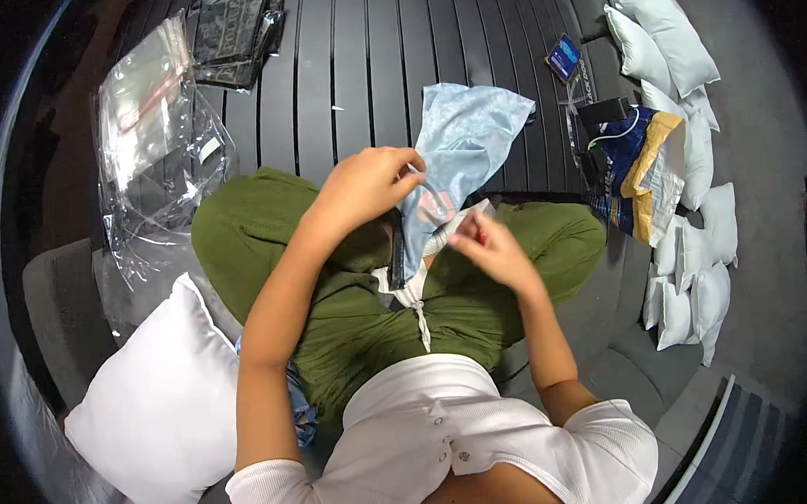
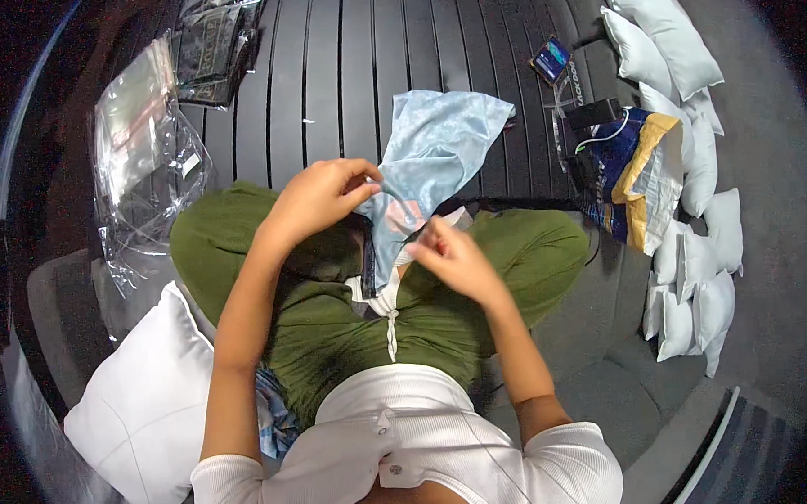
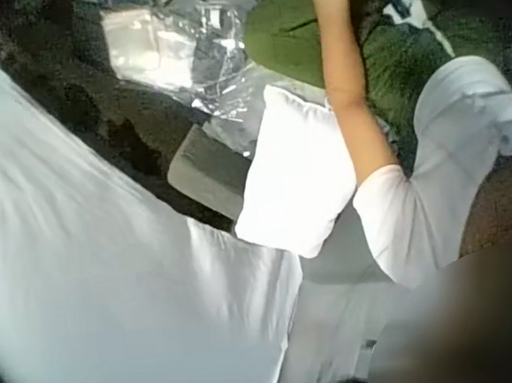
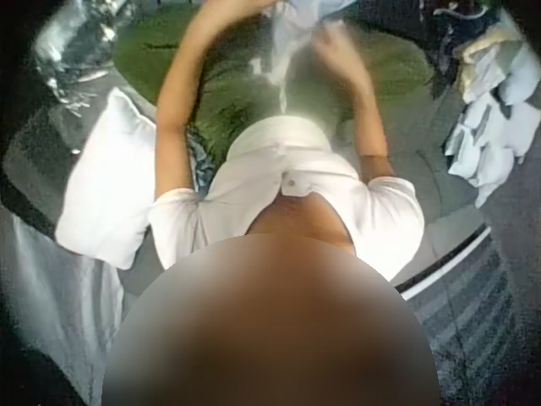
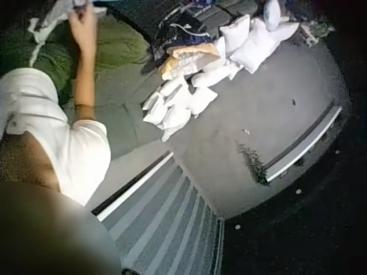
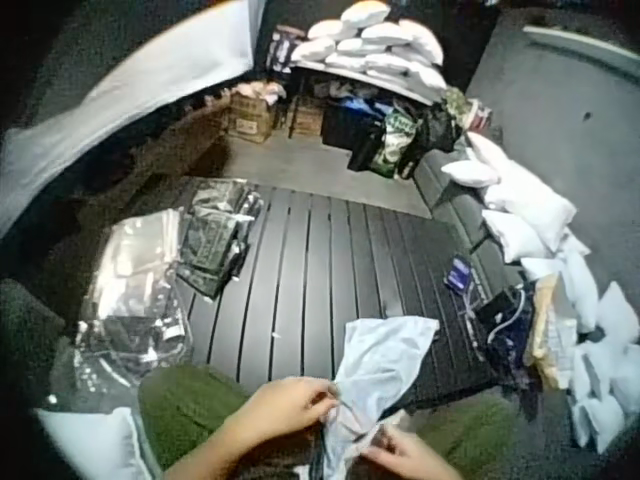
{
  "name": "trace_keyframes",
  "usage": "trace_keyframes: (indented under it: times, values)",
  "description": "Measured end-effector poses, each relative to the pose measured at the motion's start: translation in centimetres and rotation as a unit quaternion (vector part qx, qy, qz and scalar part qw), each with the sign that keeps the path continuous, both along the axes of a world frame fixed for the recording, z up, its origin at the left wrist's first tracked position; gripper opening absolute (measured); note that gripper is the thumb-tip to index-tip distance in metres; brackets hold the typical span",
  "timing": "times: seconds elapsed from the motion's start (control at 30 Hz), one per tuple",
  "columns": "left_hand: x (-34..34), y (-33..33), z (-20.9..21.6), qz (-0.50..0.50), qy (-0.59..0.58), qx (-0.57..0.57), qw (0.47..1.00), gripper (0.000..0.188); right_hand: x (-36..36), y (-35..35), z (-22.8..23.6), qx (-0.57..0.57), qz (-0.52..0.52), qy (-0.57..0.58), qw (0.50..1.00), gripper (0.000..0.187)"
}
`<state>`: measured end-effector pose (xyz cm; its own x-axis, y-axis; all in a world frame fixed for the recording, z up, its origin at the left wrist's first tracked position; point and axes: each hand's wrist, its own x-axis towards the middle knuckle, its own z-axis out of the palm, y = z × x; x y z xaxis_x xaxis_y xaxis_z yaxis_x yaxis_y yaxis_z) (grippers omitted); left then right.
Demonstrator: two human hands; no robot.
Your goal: Trimming loose threads from fabric pieces using scissors.
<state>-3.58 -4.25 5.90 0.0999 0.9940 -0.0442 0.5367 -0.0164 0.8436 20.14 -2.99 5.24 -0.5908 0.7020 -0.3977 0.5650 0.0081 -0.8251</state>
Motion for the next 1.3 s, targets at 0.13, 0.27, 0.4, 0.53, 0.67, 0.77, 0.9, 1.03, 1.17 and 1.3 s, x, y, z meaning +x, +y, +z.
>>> trace_keyframes:
  times: [0.13, 0.27, 0.4, 0.53, 0.67, 0.77, 0.9, 1.03, 1.17, 1.3]
  values:
    - [-0.2, -0.9, -2.6, -0.017, 0.112, 0.014, 0.993, 0.022, -2.5, -4.7, -2.0, 0.014, 0.049, -0.129, 0.990, 0.038]
    - [0.6, -0.7, -2.6, -0.104, 0.133, -0.090, 0.982, 0.021, -1.7, -7.3, -7.3, 0.135, 0.053, -0.094, 0.985, 0.036]
    - [0.6, -0.6, -2.5, -0.214, 0.157, -0.171, 0.949, 0.019, -1.4, -5.9, -8.5, 0.106, -0.075, -0.082, 0.988, 0.026]
    - [0.8, -0.8, -3.5, -0.253, 0.172, -0.207, 0.929, 0.022, -1.8, -4.4, -7.9, 0.110, -0.047, -0.123, 0.985, 0.031]
    - [0.3, -0.2, -3.2, -0.246, 0.101, -0.262, 0.928, 0.019, -2.1, -3.9, -8.7, 0.175, -0.011, -0.112, 0.978, 0.028]
    - [-0.4, 0.2, -3.2, -0.219, 0.107, -0.232, 0.942, 0.019, -2.4, -2.9, -7.3, -0.040, -0.118, 0.032, 0.992, 0.021]
    - [-0.7, -0.2, -3.1, -0.192, 0.087, -0.150, 0.966, 0.026, -2.4, -0.5, -3.6, -0.180, -0.180, 0.182, 0.950, 0.032]
    - [0.5, 0.4, -1.5, -0.186, -0.024, -0.212, 0.959, 0.034, -1.2, 1.6, -0.9, -0.281, -0.268, 0.345, 0.855, 0.021]
    - [1.7, 0.5, -0.3, -0.111, -0.198, -0.088, 0.970, 0.038, -2.0, 2.4, 1.7, -0.318, -0.353, 0.358, 0.804, 0.015]
    - [1.7, 0.6, 0.5, -0.074, -0.286, -0.083, 0.952, 0.035, -2.4, 2.6, 1.8, -0.304, -0.345, 0.368, 0.808, 0.017]
